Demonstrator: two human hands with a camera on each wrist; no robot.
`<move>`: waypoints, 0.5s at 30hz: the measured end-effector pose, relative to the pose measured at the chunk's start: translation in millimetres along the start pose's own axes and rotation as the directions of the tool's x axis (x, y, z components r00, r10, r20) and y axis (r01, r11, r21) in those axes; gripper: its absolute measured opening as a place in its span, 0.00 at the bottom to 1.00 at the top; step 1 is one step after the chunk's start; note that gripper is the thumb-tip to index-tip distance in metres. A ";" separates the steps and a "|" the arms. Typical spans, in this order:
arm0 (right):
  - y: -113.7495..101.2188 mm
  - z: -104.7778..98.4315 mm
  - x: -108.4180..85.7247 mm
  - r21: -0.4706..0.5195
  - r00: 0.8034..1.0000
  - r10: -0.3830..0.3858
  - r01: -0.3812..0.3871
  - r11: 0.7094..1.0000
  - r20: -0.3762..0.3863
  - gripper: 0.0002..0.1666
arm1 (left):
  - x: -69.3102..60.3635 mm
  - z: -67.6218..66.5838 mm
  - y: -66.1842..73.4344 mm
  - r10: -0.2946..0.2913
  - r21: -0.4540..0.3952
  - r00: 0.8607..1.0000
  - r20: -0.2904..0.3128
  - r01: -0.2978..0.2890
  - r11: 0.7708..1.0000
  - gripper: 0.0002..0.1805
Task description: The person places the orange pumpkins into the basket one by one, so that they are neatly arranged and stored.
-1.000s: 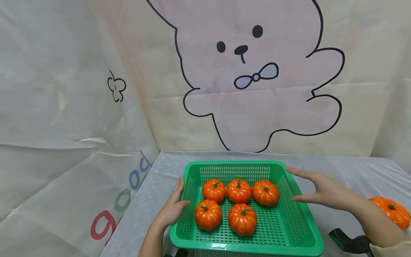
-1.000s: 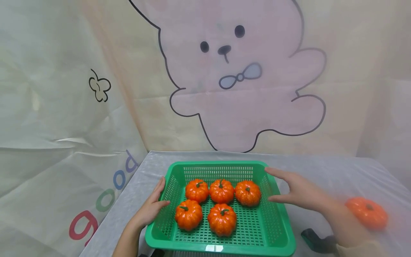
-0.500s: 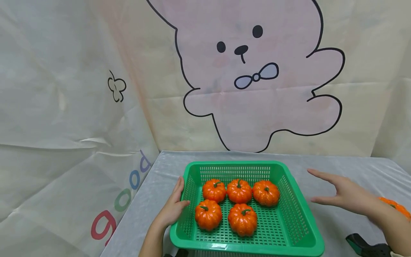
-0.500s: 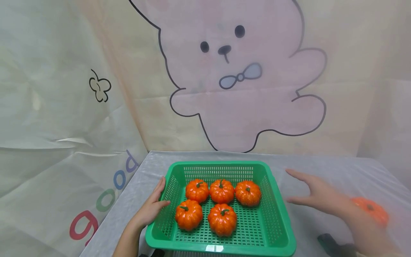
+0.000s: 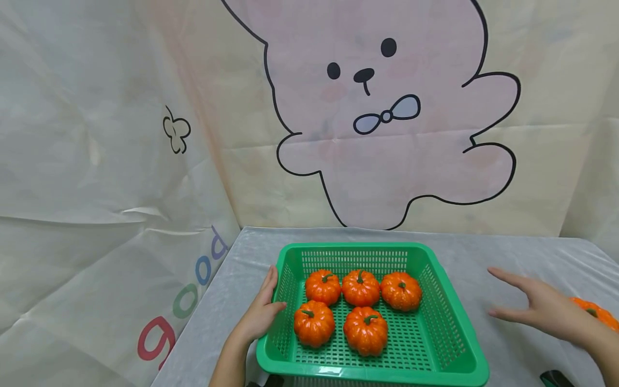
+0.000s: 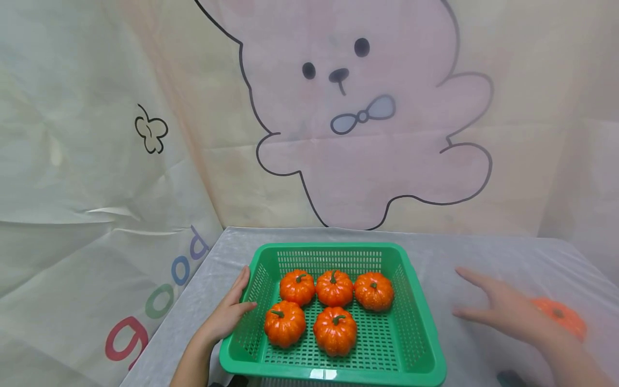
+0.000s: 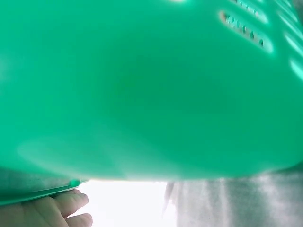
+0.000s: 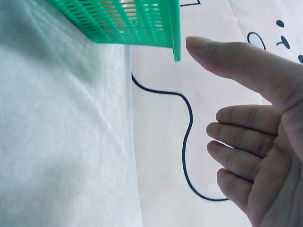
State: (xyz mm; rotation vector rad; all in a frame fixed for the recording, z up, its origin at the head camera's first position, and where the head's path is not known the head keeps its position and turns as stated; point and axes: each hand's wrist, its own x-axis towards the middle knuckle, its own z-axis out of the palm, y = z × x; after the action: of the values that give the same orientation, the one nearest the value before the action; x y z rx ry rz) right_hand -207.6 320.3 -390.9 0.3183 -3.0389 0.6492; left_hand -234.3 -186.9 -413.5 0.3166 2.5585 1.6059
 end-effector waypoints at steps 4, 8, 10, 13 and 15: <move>9.8 -0.3 -8.8 -0.004 0.999 0.021 -0.021 1.000 -0.049 0.53 | -0.2 0.0 -0.3 0.001 0.000 1.000 -0.002 -0.001 1.000 0.45; 15.8 -2.7 -17.3 -0.031 0.994 0.065 -0.068 0.997 -0.089 0.52 | -0.1 -0.1 -0.6 0.001 0.005 1.000 -0.004 -0.001 1.000 0.45; 19.2 -2.7 -20.2 -0.051 0.990 0.102 -0.107 0.993 -0.101 0.53 | -0.2 0.0 -0.5 0.000 0.007 1.000 -0.004 0.000 1.000 0.45; 27.1 -3.2 -20.9 -0.101 0.982 0.153 -0.164 0.981 -0.109 0.55 | -0.3 -0.1 -0.8 -0.002 0.008 1.000 -0.005 0.002 1.000 0.44; 34.4 -3.4 -19.0 -0.124 0.978 0.165 -0.181 0.976 -0.125 0.56 | -0.3 -0.2 -1.2 -0.002 0.007 1.000 -0.005 0.002 1.000 0.44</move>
State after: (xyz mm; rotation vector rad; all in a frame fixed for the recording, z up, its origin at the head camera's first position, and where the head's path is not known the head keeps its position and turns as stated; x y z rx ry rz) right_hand -196.0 356.1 -402.8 0.0118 -3.0026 0.4473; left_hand -234.2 -187.7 -414.5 0.3111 2.5681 1.5990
